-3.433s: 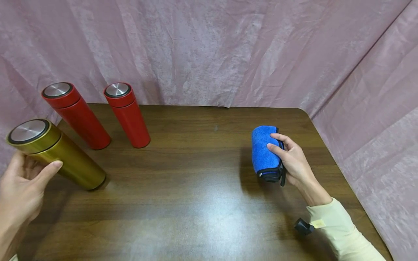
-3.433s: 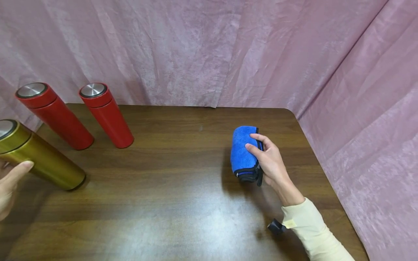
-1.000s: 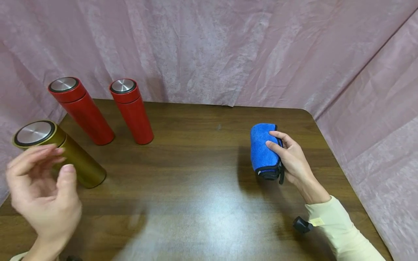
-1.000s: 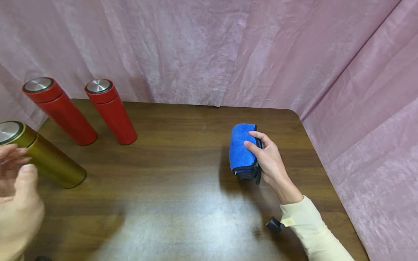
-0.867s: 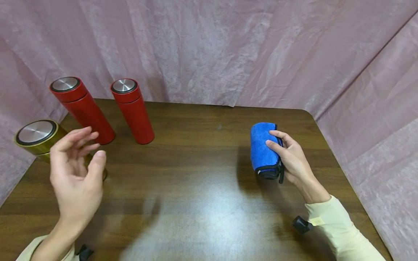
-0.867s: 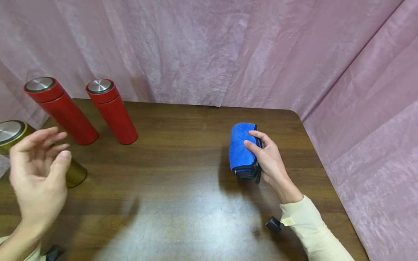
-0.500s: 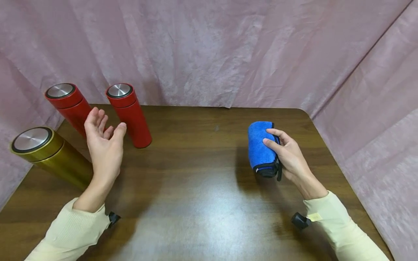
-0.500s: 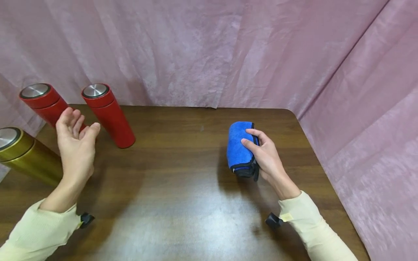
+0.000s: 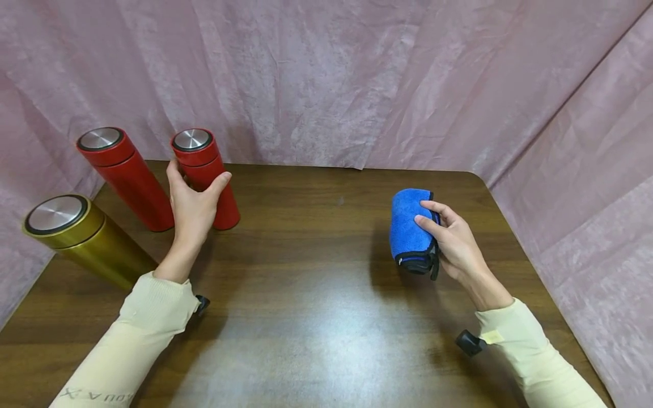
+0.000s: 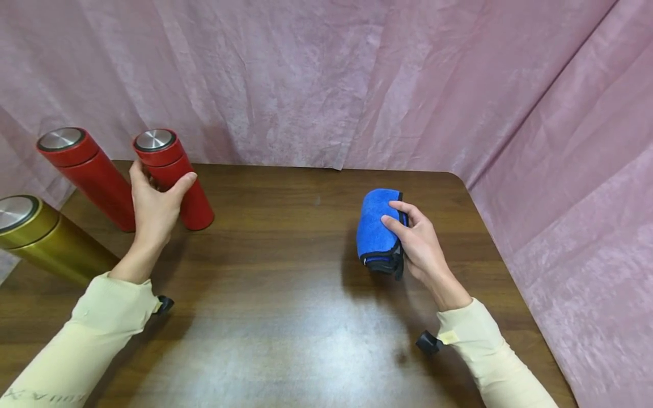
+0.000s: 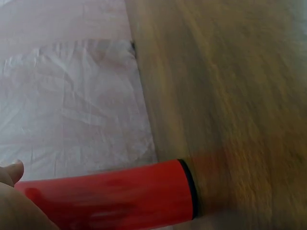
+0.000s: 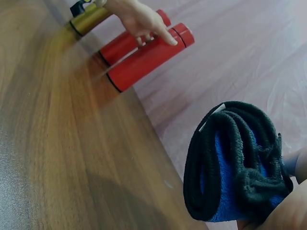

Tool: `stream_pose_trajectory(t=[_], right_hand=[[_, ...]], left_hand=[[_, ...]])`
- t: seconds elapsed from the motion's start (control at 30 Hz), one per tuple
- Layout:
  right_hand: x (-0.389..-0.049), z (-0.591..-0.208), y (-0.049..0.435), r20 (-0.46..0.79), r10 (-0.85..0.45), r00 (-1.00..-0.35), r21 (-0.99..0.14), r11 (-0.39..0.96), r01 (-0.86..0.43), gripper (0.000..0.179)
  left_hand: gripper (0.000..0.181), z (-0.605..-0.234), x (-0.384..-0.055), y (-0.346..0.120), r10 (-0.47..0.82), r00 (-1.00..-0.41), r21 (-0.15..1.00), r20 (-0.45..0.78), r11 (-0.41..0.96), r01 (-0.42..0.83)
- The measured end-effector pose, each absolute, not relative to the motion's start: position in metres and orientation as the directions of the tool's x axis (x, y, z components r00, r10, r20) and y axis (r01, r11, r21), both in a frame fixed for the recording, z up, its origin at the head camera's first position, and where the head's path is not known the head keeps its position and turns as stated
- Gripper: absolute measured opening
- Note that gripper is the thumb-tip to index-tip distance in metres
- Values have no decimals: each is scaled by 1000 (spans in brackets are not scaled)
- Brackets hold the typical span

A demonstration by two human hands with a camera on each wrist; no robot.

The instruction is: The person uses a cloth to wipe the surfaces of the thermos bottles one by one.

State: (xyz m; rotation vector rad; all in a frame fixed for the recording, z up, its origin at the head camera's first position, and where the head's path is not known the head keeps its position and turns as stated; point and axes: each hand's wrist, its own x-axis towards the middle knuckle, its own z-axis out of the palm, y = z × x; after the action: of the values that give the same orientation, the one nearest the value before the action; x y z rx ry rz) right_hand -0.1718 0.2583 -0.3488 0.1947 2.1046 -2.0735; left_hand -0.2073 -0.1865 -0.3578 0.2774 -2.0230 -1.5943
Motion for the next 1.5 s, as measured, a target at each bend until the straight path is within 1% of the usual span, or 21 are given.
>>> stream_pose_trajectory(t=[0.23, 0.37, 0.5, 0.73, 1.0, 1.17, 1.33, 1.5], right_hand=[[-174, -352, 261, -227, -19, -974, -974, 16, 227, 47], [-176, -353, 263, -230, -8, -973, -973, 24, 230, 46], [-178, -353, 263, -233, -8, -973, -972, 30, 232, 47], [-177, -350, 263, -234, -7, -972, -972, 33, 233, 48], [-176, -349, 265, -216, -3, -976, -976, 21, 216, 51], [-176, -348, 264, -218, -11, -976, -976, 27, 217, 54], [-176, -346, 265, -208, -3, -978, -978, 22, 208, 49], [-176, -342, 265, -207, -4, -978, -978, 15, 207, 46]], left_hand=[[78, -357, -213, -187, -527, -792, 932, 307, 335, 139], [74, -355, -214, -187, -537, -786, 931, 307, 340, 131], [73, -355, -213, -186, -543, -781, 933, 308, 334, 136], [73, -353, -210, -179, -523, -792, 938, 315, 301, 174], [71, -346, -203, -161, -417, -836, 927, 357, 267, 262], [70, -343, -198, -148, -345, -871, 932, 349, 223, 286], [71, -338, -191, -132, -250, -903, 931, 349, 201, 304], [70, -338, -184, -114, -150, -920, 926, 361, 175, 335]])
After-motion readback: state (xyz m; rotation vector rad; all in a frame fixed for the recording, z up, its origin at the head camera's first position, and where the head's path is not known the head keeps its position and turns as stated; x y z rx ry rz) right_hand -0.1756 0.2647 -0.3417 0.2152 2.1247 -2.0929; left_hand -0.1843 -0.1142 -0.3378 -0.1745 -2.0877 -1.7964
